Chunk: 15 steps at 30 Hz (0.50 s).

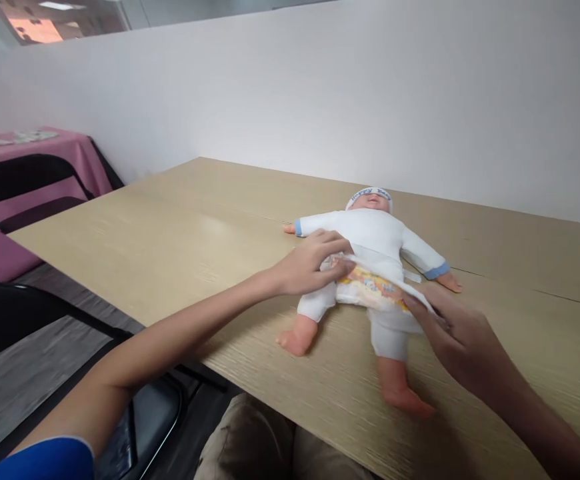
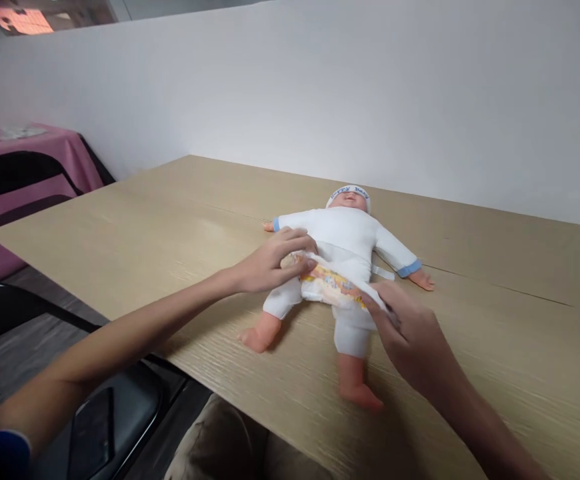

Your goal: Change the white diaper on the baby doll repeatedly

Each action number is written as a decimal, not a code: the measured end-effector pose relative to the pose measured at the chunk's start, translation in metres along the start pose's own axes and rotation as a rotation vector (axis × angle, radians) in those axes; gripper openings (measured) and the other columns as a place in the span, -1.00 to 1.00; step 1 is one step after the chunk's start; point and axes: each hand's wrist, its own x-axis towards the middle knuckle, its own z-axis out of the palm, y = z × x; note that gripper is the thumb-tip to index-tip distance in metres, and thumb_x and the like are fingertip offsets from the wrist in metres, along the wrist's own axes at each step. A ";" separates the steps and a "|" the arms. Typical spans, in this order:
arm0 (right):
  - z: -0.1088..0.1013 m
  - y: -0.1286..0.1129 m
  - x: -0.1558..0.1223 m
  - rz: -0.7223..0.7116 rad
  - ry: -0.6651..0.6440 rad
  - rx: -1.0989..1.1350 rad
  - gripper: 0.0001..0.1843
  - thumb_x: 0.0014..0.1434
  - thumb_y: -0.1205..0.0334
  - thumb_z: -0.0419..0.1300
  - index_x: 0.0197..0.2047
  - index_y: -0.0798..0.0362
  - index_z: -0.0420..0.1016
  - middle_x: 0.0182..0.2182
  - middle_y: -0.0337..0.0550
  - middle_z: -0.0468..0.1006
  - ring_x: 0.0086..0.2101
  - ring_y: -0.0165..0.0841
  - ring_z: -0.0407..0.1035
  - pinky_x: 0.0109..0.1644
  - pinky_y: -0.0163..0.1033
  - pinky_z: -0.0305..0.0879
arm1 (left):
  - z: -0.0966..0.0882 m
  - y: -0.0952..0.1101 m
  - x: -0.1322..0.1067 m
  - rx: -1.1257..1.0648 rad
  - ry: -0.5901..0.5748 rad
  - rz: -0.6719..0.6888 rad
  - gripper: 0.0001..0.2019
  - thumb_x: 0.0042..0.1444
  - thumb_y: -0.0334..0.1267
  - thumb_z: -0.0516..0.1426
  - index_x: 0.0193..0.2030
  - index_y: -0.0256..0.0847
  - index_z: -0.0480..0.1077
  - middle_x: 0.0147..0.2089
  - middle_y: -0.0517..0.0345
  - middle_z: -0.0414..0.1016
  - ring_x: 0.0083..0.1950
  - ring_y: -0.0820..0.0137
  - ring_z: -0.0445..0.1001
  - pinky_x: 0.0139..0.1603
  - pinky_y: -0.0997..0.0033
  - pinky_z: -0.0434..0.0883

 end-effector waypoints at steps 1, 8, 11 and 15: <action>-0.002 0.002 0.009 0.047 0.025 0.028 -0.56 0.60 -0.16 0.09 -0.14 -0.06 0.62 -0.26 -0.08 0.68 -0.27 -0.15 0.54 -0.17 -0.09 0.43 | 0.001 -0.004 0.009 -0.012 0.026 -0.013 -0.73 0.53 -0.02 0.08 0.01 -0.13 0.50 0.09 -0.01 0.60 0.20 0.13 0.49 0.37 0.05 0.41; 0.013 0.041 0.088 0.265 0.140 0.176 -0.51 0.47 -0.27 0.13 -0.05 -0.04 0.64 0.03 0.00 0.69 0.05 -0.03 0.54 0.20 0.03 0.41 | 0.021 -0.052 0.072 -0.312 0.112 -0.271 -0.55 0.47 0.21 0.14 0.09 -0.17 0.49 0.05 -0.03 0.67 0.13 0.08 0.58 0.24 0.11 0.51; 0.028 0.059 0.114 0.443 0.094 0.430 -0.51 0.35 -0.29 0.20 -0.12 -0.02 0.63 -0.07 -0.02 0.73 -0.01 -0.03 0.55 0.14 0.01 0.47 | 0.034 -0.068 0.086 -0.423 0.125 -0.381 -0.48 0.41 0.28 0.20 0.08 -0.19 0.50 0.03 -0.07 0.68 0.11 0.07 0.60 0.20 0.13 0.53; 0.037 0.070 0.112 0.508 0.077 0.582 -0.53 0.31 -0.30 0.28 -0.17 -0.03 0.63 -0.14 -0.08 0.76 -0.02 -0.04 0.57 0.14 -0.02 0.50 | 0.041 -0.079 0.080 -0.623 0.064 -0.464 -0.51 0.37 0.19 0.25 0.15 -0.19 0.53 0.16 -0.08 0.69 0.23 0.06 0.60 0.21 0.18 0.55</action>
